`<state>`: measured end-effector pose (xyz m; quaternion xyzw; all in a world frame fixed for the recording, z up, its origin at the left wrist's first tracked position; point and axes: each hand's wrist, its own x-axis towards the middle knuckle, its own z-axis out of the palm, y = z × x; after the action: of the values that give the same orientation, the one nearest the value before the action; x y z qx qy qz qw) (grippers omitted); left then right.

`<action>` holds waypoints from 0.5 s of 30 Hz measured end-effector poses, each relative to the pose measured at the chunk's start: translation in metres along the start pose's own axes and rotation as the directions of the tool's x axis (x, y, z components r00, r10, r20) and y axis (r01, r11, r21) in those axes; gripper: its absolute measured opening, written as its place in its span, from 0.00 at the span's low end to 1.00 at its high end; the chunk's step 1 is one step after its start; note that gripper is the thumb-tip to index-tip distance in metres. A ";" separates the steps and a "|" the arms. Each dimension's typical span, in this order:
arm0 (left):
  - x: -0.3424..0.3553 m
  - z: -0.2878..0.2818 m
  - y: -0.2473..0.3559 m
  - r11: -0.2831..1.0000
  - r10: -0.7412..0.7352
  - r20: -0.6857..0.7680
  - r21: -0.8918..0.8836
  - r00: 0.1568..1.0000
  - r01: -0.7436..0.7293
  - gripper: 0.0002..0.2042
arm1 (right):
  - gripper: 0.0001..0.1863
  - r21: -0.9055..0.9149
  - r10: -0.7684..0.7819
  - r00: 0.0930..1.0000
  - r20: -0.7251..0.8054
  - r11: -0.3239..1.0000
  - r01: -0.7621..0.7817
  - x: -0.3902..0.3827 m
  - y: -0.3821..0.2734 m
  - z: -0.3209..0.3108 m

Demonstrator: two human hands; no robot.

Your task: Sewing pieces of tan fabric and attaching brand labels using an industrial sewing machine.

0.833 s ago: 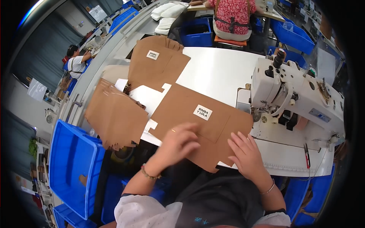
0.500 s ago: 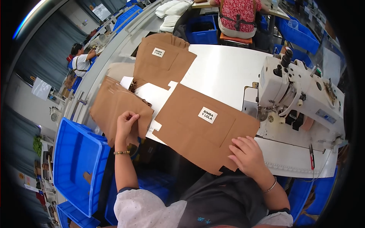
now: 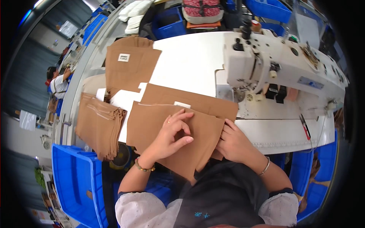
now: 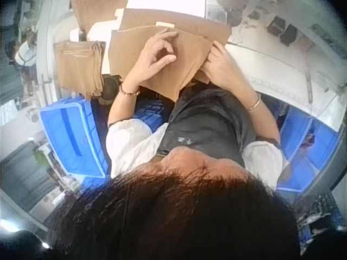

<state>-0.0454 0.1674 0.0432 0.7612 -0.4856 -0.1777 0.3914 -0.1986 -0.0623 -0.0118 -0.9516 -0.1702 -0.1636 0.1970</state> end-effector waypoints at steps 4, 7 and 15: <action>0.010 0.028 -0.011 0.960 -0.019 -0.045 0.280 0.999 0.031 0.10 | 0.12 0.008 -0.028 0.997 -0.074 1.000 0.029 0.001 0.004 0.007; 0.028 0.028 -0.011 0.934 0.056 -0.173 0.356 0.983 0.009 0.11 | 0.12 0.030 -0.011 0.999 -0.034 0.999 0.012 -0.003 0.004 0.006; 0.060 0.021 -0.034 0.885 0.137 -0.196 0.465 0.971 -0.031 0.16 | 0.22 -0.003 0.120 0.988 -0.096 0.993 -0.121 0.000 -0.005 -0.002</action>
<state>-0.0109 0.1134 0.0106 0.8251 -0.4995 0.0461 0.2599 -0.2012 -0.0583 -0.0087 -0.9521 -0.1019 -0.1973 0.2102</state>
